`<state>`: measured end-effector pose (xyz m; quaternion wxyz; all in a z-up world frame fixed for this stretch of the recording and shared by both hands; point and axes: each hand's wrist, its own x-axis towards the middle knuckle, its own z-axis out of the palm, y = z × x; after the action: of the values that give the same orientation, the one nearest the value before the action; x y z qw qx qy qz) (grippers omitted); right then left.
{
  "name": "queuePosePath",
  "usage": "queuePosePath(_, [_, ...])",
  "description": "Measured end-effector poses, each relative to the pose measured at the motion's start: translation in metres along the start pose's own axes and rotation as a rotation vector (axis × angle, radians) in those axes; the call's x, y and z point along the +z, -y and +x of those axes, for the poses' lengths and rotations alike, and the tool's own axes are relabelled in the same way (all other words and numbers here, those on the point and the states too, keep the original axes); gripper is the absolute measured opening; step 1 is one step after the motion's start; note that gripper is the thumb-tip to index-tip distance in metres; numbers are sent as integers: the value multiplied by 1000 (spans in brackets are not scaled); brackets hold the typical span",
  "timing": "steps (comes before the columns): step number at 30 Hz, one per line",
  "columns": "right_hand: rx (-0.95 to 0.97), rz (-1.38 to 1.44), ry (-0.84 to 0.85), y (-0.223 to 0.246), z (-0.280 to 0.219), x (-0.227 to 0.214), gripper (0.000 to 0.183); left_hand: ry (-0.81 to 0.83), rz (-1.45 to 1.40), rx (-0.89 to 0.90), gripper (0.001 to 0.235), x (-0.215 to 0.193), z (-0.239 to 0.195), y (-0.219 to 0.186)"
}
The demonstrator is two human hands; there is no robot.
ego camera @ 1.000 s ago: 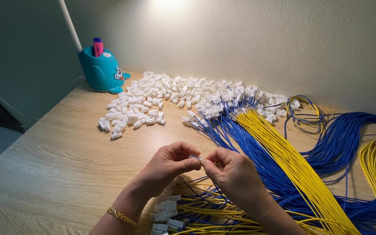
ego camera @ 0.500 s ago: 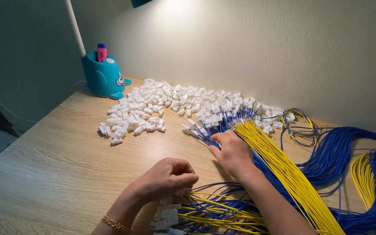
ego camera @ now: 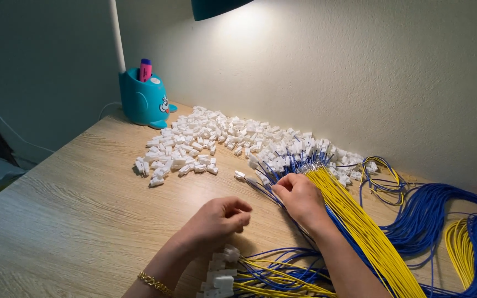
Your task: The person repeatedly picks up white RJ45 connectors and blue or yellow Ethernet cables, then inserts the cable ends into the connectors. The completed assemblies are placed on the table among other finished cables.
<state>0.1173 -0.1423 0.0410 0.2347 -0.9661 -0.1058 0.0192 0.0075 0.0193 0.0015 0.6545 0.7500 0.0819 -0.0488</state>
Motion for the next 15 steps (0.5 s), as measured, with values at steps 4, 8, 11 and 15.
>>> queuePosePath(4, [-112, 257, 25, -23, 1, 0, 13, -234, -245, 50, 52, -7, 41, 22])
queuePosePath(8, [-151, 328, 108, -9, -27, -15, 11, -260, -420, 60, 67, 1, 27, -25])
queuePosePath(11, [-206, 272, 138, -13, -31, -10, 10, -256, -549, 60, 43, 9, 27, -30])
queuePosePath(15, [-211, 378, 336, -25, -48, -24, 13, -296, -586, 92, 16, 15, 25, -11])
